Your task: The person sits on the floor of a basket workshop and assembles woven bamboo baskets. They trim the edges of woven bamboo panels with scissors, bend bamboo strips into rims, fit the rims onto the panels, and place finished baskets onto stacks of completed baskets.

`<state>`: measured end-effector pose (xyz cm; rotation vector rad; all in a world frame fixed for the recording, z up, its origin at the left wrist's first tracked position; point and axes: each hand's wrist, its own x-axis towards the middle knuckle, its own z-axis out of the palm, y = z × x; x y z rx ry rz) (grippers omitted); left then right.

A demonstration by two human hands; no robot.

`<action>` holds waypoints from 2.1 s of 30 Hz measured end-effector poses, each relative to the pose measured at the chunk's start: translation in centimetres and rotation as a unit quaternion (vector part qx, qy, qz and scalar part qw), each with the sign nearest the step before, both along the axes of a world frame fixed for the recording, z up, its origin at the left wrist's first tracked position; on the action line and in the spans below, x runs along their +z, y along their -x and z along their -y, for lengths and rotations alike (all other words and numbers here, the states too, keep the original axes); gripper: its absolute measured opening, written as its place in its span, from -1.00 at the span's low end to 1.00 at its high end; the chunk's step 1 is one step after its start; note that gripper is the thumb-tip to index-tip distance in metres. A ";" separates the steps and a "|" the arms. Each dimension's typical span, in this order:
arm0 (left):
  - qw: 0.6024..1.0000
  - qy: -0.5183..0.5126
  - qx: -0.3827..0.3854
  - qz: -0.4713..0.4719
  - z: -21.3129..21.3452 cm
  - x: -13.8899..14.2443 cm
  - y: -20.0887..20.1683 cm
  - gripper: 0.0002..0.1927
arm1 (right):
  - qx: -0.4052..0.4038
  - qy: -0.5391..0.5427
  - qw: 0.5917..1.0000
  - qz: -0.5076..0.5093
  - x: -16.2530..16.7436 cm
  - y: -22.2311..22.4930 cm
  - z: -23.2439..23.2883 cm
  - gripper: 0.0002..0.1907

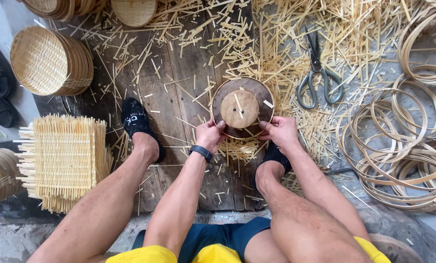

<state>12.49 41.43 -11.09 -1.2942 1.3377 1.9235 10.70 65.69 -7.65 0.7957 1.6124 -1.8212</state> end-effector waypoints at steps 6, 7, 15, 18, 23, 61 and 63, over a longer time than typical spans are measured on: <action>0.999 0.033 -0.009 -0.034 -0.9 2.0 0.9 -0.78 | 0.010 -0.027 0.999 -0.041 0.7 -0.3 0.0 -0.77; 0.997 0.038 -0.033 -0.050 -0.5 2.9 1.3 -0.77 | 0.023 -0.022 0.998 -0.047 1.4 0.1 0.0 -0.73; 0.797 0.266 -0.327 -0.432 -0.1 14.1 4.5 -0.58 | -0.016 0.158 0.986 -0.049 8.8 2.5 0.8 -0.04; 0.763 0.282 -0.397 -0.425 -2.7 16.6 5.8 -0.44 | -0.042 0.154 0.984 -0.075 9.3 2.3 2.7 -0.12; 0.743 0.317 -0.381 -0.451 -4.5 15.1 6.3 -0.53 | -0.020 0.130 0.986 -0.100 8.3 2.3 3.1 -0.27; 0.425 0.736 -0.438 -0.294 32.6 13.0 13.5 -0.85 | -0.088 0.338 0.935 -0.064 -1.9 -1.0 -5.8 -0.32; 0.444 0.768 -0.349 -0.302 36.8 14.0 14.9 -0.70 | -0.096 0.298 0.946 -0.078 -1.5 -0.8 -5.7 -0.32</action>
